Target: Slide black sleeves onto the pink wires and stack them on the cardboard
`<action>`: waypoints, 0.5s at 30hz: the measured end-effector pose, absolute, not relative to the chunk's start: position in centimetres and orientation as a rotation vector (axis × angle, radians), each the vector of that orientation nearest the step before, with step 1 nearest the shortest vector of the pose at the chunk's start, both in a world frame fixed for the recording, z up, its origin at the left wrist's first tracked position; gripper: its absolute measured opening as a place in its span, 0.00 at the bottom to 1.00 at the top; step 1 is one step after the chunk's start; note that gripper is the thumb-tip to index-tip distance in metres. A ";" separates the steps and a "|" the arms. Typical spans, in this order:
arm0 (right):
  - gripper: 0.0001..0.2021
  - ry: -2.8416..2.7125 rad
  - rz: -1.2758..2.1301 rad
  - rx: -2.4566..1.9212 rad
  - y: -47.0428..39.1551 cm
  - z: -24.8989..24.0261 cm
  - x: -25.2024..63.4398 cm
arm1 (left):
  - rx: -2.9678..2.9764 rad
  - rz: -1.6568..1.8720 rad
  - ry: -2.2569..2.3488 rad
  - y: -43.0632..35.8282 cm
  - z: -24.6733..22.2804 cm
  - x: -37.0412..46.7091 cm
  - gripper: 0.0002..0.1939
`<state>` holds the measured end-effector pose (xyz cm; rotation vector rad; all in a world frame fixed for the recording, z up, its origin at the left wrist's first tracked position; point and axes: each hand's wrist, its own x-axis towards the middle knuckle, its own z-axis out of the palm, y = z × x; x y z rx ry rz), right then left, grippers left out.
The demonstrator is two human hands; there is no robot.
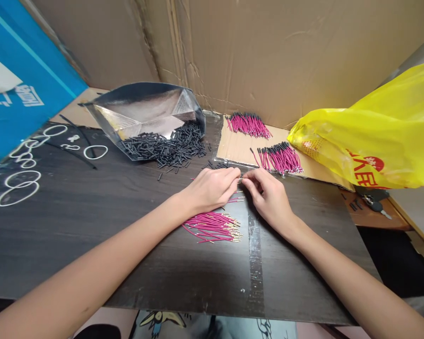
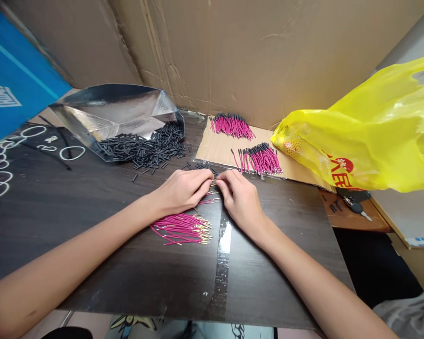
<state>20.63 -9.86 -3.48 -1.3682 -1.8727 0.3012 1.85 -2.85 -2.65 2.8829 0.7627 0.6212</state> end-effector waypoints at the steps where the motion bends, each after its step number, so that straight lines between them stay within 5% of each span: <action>1: 0.04 -1.869 0.304 -1.368 -9.8 -3.5 20.6 | 2.881 0.620 0.765 -2.9 -2.6 1.9 0.11; 15: 0.04 -1.860 0.304 -1.342 -9.7 -3.3 20.7 | 2.890 0.631 0.771 -2.7 -2.8 1.9 0.13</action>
